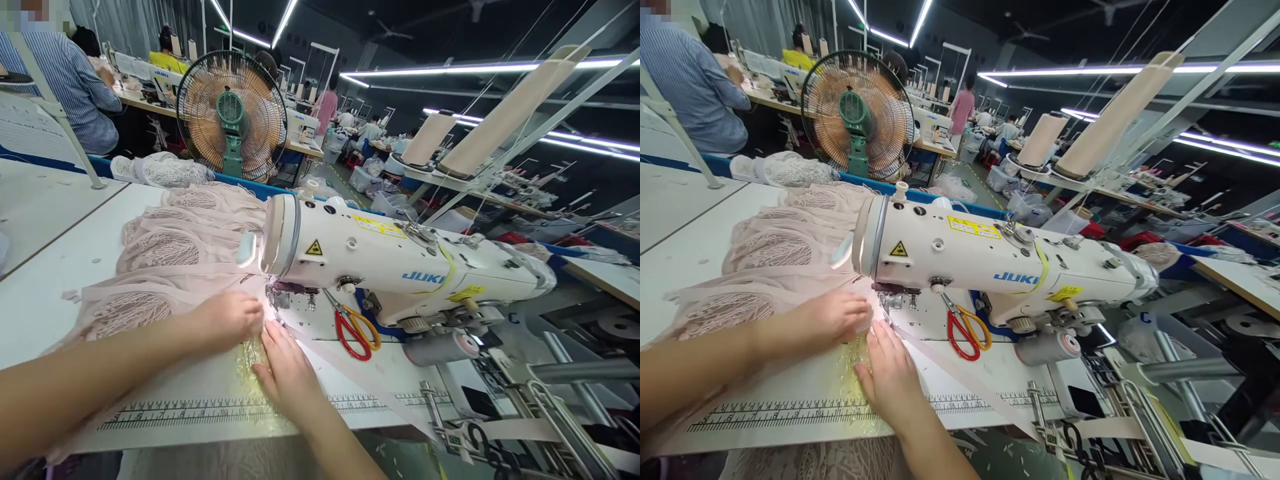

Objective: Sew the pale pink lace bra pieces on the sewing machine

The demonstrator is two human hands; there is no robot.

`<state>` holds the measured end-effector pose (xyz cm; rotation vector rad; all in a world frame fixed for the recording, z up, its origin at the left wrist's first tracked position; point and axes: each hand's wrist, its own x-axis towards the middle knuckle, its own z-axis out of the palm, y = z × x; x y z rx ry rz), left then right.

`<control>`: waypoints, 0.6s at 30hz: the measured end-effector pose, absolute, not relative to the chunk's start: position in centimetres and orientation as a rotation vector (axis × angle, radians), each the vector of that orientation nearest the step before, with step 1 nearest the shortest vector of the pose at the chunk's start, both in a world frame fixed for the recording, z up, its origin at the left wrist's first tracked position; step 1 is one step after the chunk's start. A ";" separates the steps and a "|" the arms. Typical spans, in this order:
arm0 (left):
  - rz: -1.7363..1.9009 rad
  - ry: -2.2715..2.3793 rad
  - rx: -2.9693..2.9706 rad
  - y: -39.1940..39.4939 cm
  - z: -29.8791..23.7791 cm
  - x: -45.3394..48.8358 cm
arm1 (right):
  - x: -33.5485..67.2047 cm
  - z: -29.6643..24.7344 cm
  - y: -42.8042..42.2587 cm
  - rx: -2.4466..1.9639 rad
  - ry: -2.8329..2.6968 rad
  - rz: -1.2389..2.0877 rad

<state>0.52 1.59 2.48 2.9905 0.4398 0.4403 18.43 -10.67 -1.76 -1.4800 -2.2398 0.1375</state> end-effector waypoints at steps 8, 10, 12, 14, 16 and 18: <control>0.331 0.357 3.179 0.0 0.9 -1.0 | 18.5 -1.5 -10.7 -1.495 -2.232 0.193; 0.335 0.344 3.195 1.0 0.8 -1.0 | 18.5 -1.5 -10.7 -1.491 -2.235 0.188; 0.358 0.339 3.199 1.8 0.9 -1.0 | 18.5 -1.3 -10.8 -1.493 -2.231 0.189; 0.361 0.373 3.190 2.5 0.9 -1.1 | 18.6 -1.2 -10.8 -1.498 -2.229 0.200; 0.333 0.410 3.181 3.0 0.8 -1.1 | 18.6 -1.0 -10.7 -1.510 -2.235 0.215; 0.297 0.434 3.175 3.5 0.5 -1.1 | 18.6 -0.9 -10.7 -1.520 -2.247 0.226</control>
